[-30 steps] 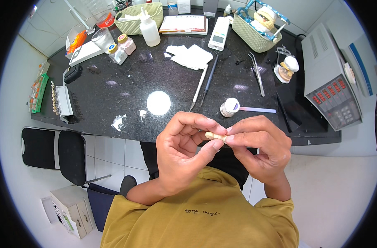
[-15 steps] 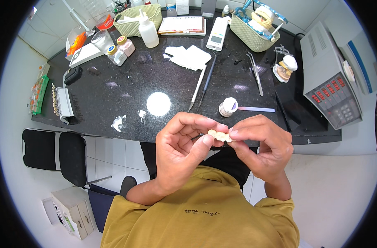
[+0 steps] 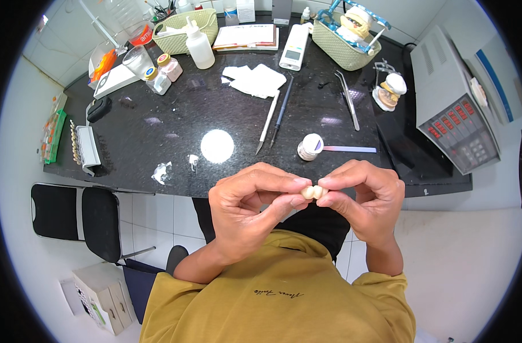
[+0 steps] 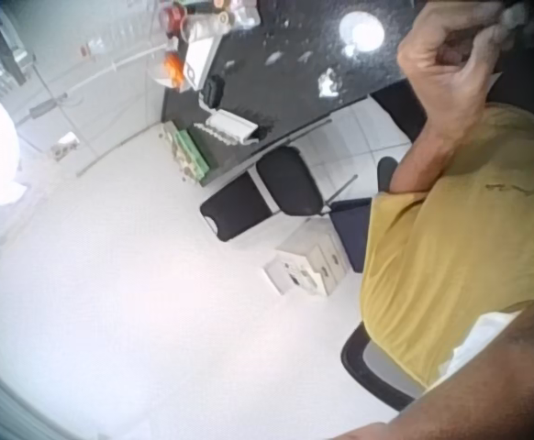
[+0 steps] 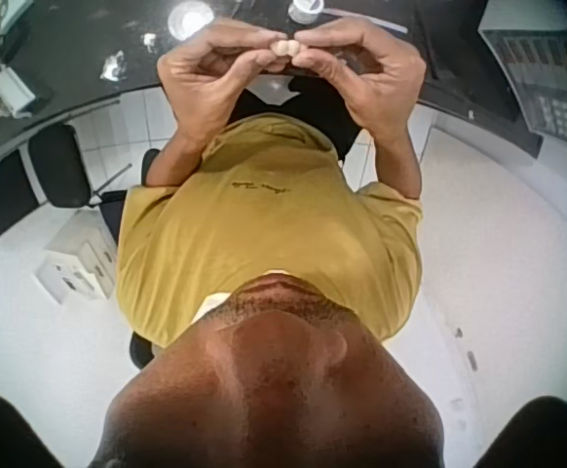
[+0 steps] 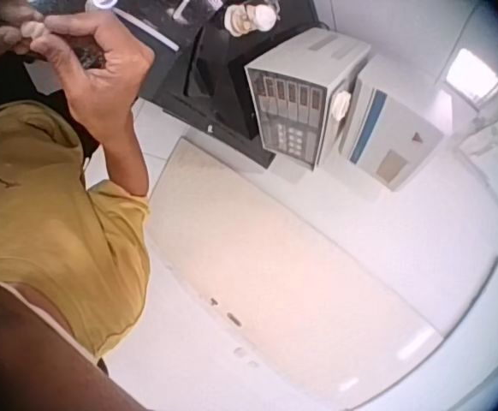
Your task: The person applies material to a dental bridge using a tool, places a dental model into a furnace, and then cleans the bridge with a toothbrush.
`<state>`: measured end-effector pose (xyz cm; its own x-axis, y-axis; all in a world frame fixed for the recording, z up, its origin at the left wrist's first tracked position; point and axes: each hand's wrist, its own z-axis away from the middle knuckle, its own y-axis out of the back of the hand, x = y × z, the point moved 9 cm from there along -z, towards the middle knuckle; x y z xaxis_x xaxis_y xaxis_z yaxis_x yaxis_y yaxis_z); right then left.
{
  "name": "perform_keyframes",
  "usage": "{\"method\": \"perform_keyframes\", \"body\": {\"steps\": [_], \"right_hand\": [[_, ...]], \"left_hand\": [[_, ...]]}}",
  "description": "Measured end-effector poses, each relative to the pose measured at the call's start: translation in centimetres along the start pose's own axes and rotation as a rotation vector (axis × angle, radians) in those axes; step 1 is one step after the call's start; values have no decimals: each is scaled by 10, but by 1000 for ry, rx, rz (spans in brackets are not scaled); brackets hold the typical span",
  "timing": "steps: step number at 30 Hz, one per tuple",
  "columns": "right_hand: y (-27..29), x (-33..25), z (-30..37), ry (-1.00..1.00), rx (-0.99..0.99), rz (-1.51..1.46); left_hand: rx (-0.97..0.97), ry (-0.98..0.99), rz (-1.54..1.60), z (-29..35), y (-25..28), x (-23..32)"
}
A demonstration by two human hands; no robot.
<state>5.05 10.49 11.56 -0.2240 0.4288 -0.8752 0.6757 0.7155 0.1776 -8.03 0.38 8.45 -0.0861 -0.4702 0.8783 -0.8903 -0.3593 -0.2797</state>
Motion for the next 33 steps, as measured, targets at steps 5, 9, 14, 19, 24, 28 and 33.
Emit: {"method": "perform_keyframes", "body": {"steps": [5,9,14,19,24,28,33], "right_hand": [[7,1,3,-26,60,-25],[12,4,5,-39,122,-80],[26,10,11,-30,112,-52],[18,-6,2,60,34,94],[21,-7,5,136,29,172],[35,-3,11,69,52,133],[25,6,-2,25,-84,201]], "left_hand": [[5,22,-4,0,-3,-3],[57,43,71,0,-4,-5],[66,57,59,0,-7,-9],[59,94,58,-1,-12,-14],[34,100,52,-1,-19,-15],[-13,25,-83,-8,-32,-18],[130,-14,-256,-2,-14,-25]]}}
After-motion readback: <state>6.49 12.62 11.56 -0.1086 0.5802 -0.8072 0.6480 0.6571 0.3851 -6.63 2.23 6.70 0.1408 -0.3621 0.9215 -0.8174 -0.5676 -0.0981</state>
